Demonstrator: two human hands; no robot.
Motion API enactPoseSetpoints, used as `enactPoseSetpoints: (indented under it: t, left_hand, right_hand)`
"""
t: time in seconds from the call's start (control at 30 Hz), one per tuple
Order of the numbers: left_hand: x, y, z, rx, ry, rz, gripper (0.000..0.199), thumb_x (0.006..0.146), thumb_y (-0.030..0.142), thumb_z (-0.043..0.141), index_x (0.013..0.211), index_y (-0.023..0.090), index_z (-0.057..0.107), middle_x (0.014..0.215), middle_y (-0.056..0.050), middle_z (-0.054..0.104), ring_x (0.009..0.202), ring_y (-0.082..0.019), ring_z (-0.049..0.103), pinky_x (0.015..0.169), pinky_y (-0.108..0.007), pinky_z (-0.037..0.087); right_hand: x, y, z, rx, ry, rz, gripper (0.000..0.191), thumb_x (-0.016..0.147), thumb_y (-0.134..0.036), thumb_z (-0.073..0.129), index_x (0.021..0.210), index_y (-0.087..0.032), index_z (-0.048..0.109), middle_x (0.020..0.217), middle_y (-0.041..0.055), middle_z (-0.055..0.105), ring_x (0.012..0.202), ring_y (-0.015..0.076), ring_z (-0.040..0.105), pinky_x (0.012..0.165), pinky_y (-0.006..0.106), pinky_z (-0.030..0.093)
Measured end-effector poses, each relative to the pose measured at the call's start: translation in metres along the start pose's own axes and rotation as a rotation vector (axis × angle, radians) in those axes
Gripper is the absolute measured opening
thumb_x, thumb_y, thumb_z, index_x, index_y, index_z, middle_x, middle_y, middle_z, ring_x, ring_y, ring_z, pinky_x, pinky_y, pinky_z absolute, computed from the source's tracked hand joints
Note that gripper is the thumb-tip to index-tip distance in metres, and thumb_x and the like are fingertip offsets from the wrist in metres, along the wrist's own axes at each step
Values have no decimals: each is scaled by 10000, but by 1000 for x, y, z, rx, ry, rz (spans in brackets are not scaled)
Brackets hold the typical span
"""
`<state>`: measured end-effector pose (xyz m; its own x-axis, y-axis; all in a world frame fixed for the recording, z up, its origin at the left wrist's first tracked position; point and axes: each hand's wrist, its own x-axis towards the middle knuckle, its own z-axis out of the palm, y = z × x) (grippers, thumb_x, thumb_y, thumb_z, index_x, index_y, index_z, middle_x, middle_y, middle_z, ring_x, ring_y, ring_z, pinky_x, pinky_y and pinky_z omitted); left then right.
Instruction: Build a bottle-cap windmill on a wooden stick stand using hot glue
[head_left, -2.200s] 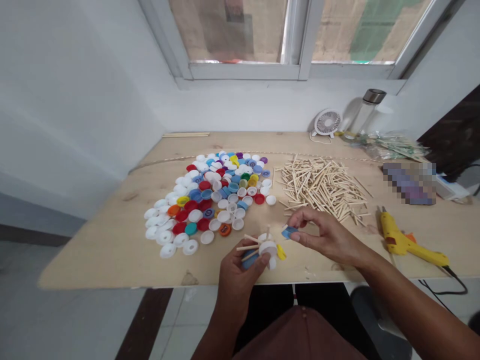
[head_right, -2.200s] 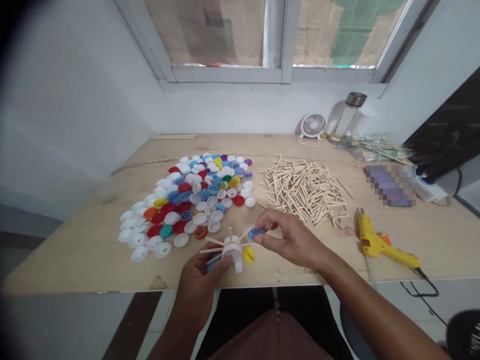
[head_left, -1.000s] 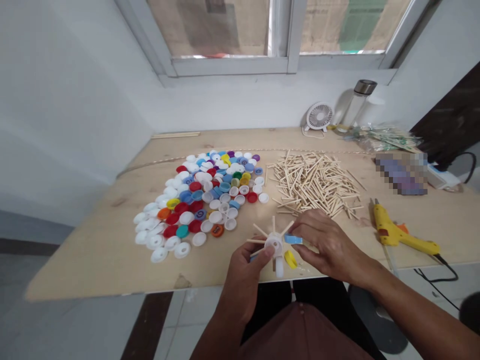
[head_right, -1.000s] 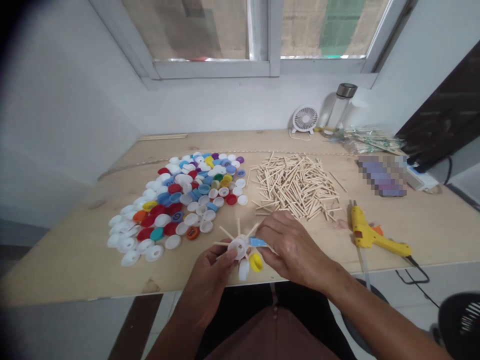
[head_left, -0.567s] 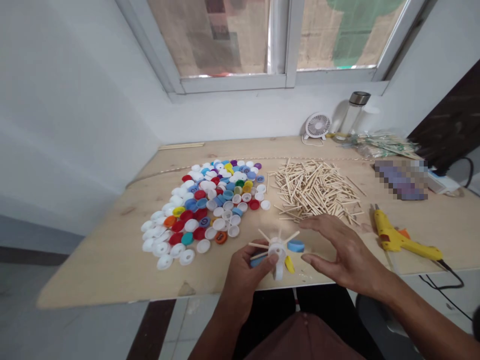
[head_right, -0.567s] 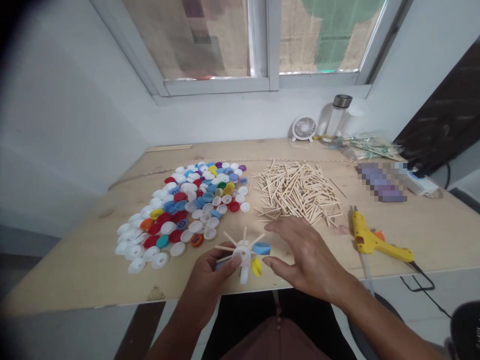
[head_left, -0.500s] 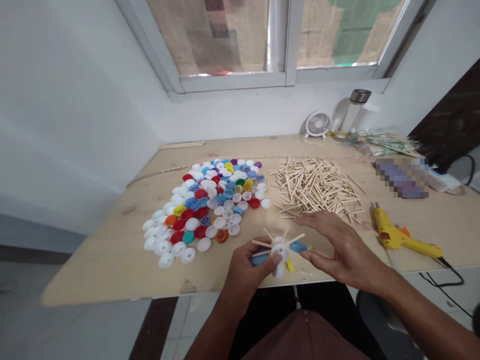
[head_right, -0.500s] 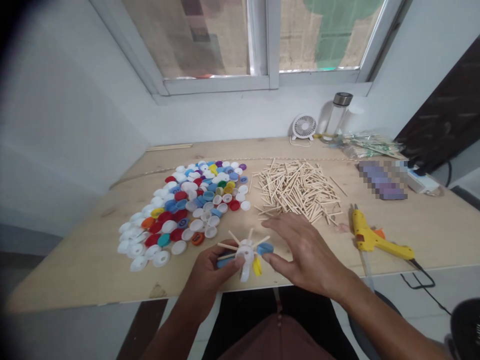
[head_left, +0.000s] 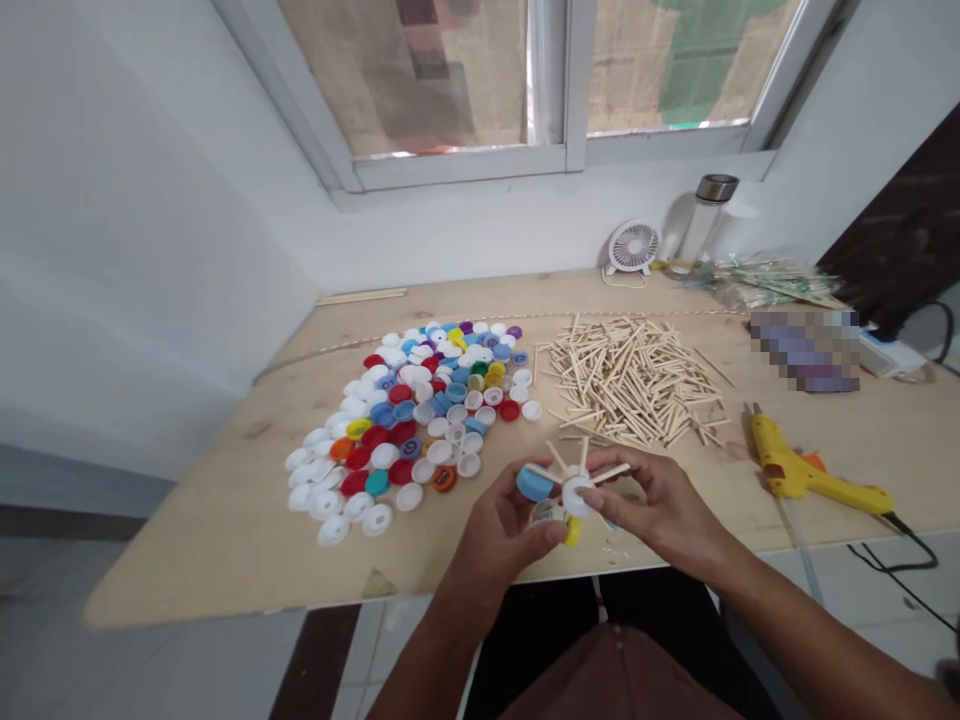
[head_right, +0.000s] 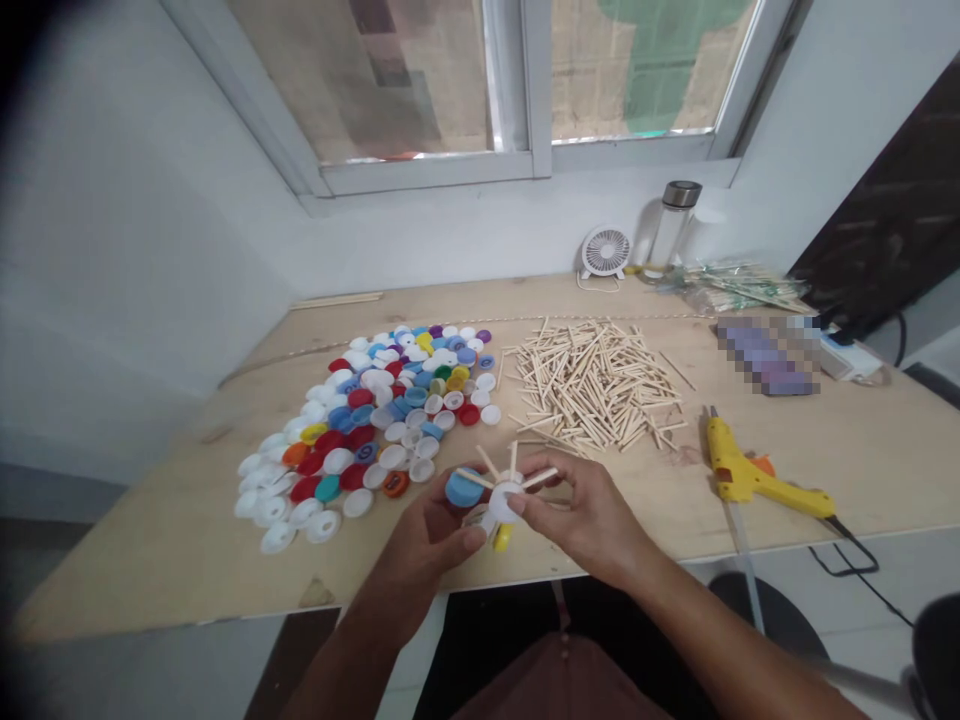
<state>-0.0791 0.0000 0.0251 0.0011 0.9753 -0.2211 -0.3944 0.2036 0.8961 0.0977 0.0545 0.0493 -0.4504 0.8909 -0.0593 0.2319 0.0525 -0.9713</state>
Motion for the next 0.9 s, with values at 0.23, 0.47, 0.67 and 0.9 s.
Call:
enactPoseSetpoints:
  t: [0.23,0.47,0.67,0.9]
  left_hand:
    - [-13,-24,2,-165,140,-113,465,560,347,837,962,154,706,937,-87,724,903,-263,646,863,-377,461]
    - [-20,-17,-11,-169,315,-128,368,565,329,835,862,154,706,829,-54,730,823,-219,659,806,-326,480]
    - [-34,-11,-26,-247,460,-125,329,541,297,846,802,162,698,819,-37,730,835,-213,668,876,-358,483]
    - [-43,-6,-38,-315,494,-84,297,582,280,841,803,140,701,846,-57,714,834,-204,655,880,-351,484]
  right_hand:
    - [-4,5,23,-1,-36,22,234,799,-386,652,918,-186,672,859,22,710,803,162,655,740,263,528]
    - [15,5,11,-137,-86,-150,330,895,-426,536,1111,-194,626,1028,65,701,951,192,653,822,319,517]
    - [76,2,20,-1014,-38,-310,261,926,-287,470,1074,-182,658,1043,95,686,997,231,600,860,367,431]
    - [112,7,54,-1247,-74,-370,272,926,-184,424,922,-122,689,949,183,667,948,295,551,821,437,318]
